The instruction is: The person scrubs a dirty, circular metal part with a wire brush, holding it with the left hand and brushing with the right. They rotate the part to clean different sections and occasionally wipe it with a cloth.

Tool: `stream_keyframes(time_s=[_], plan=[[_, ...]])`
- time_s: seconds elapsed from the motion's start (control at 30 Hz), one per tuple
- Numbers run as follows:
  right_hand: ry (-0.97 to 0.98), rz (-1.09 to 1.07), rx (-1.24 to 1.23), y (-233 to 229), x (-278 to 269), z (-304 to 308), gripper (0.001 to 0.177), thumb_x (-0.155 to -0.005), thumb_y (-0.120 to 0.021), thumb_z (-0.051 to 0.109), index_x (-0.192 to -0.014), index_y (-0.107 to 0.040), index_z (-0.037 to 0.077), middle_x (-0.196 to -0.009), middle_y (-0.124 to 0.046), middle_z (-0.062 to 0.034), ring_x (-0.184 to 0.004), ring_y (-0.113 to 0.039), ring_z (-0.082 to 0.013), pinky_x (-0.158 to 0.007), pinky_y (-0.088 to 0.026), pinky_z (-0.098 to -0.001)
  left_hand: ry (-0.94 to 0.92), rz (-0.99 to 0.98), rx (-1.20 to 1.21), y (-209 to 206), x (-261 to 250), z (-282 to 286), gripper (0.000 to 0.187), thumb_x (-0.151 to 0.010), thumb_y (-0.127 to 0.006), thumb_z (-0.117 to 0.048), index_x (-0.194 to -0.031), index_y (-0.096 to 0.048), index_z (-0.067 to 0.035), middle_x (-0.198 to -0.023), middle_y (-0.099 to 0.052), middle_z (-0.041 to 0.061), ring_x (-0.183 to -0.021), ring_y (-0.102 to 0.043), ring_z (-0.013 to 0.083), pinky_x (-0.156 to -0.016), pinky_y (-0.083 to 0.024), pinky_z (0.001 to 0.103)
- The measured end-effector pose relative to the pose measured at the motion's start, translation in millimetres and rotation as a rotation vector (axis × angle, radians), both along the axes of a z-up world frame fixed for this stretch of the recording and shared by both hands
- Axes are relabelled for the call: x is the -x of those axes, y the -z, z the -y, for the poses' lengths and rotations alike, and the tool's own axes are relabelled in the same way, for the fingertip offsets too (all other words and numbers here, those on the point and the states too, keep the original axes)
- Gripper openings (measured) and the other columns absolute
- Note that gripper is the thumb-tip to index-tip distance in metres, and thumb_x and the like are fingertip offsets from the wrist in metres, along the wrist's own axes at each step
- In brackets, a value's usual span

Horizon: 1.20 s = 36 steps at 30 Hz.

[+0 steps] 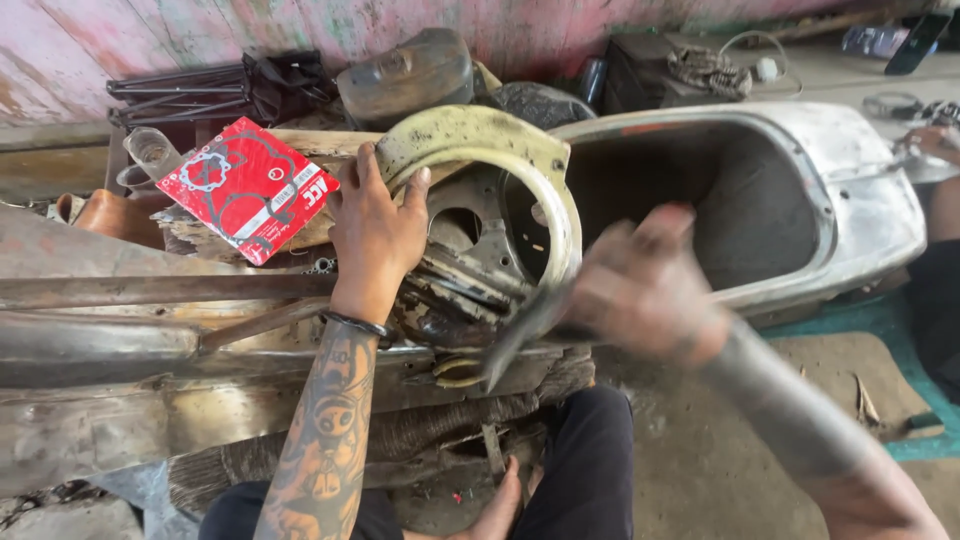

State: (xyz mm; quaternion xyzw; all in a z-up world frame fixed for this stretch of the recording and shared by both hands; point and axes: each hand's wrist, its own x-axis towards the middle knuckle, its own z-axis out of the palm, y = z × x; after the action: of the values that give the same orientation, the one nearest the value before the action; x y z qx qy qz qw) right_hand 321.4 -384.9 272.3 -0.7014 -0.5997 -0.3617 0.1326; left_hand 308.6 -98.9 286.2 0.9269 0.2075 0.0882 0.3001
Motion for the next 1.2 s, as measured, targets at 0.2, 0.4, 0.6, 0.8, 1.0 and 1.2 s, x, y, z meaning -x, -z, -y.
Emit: stream_keyframes(time_s=[0.2,0.4,0.6,0.8,1.0,1.2], plan=[[-0.005,0.153,0.044,-15.1,1.7,0.2,0.029,-0.099,-0.046,0.022,-0.071,-0.055,0.026,-0.071,-0.056,0.0021,-0.068,-0.051,-0.0255,-0.093,-0.025,-0.0551,-0.017,0.011,0.017,-4.7,1.4,0.9,0.078,-0.104,-0.044,-0.056,-0.160,-0.028,-0.003,-0.155,-0.036,0.029,-0.137,-0.041,0.0547,-0.100,-0.044,0.071],[0.336,0.045,0.118,-7.1,-3.7,25.7,0.047,-0.109,-0.070,0.045,-0.077,-0.055,0.015,-0.087,-0.064,0.0000,-0.085,-0.061,-0.0220,-0.097,-0.023,-0.0431,-0.134,0.163,0.043,47.4,-26.6,-4.7,0.077,-0.095,-0.053,-0.058,-0.152,-0.034,-0.012,-0.150,-0.043,0.022,-0.127,-0.045,0.0523,-0.090,-0.042,0.070],[0.470,-0.595,0.005,42.5,-52.0,76.5,0.021,-0.118,-0.084,0.011,-0.107,-0.072,-0.002,-0.114,-0.069,-0.0167,-0.103,-0.064,-0.0259,-0.090,-0.050,-0.0345,-0.056,0.094,0.165,22.6,-12.2,-3.7,0.087,-0.095,-0.039,-0.063,-0.161,-0.017,-0.011,-0.166,-0.023,0.026,-0.149,-0.030,0.0483,-0.108,-0.031,0.072],[-0.066,-0.328,0.172,55.2,-37.2,51.4,0.017,-0.093,-0.077,0.015,-0.085,-0.063,0.010,-0.105,-0.073,-0.0124,-0.094,-0.069,-0.0285,-0.093,-0.048,-0.0469,-0.004,0.161,0.020,43.6,-27.7,-2.5,0.085,-0.098,-0.045,-0.061,-0.159,-0.021,-0.006,-0.160,-0.035,0.027,-0.150,-0.033,0.0432,-0.121,-0.021,0.067],[-0.030,-0.166,0.145,24.6,-31.3,49.3,0.024,-0.095,-0.083,0.020,-0.090,-0.062,0.011,-0.096,-0.073,-0.0104,-0.090,-0.070,-0.0373,-0.109,-0.026,-0.0581,-0.054,0.113,0.028,26.2,-16.8,-3.4,0.085,-0.097,-0.046,-0.064,-0.160,-0.020,-0.013,-0.164,-0.031,0.021,-0.145,-0.032,0.0513,-0.102,-0.038,0.075],[0.273,-0.170,0.109,38.7,-87.4,100.6,0.020,-0.101,-0.062,-0.014,-0.100,-0.078,-0.003,-0.105,-0.073,-0.0146,-0.095,-0.068,-0.0260,-0.097,-0.052,-0.0388,-0.044,0.276,0.073,29.1,-28.1,-2.5,0.077,-0.094,-0.057,-0.060,-0.151,-0.032,-0.016,-0.153,-0.044,0.021,-0.137,-0.047,0.0471,-0.088,-0.043,0.076]])
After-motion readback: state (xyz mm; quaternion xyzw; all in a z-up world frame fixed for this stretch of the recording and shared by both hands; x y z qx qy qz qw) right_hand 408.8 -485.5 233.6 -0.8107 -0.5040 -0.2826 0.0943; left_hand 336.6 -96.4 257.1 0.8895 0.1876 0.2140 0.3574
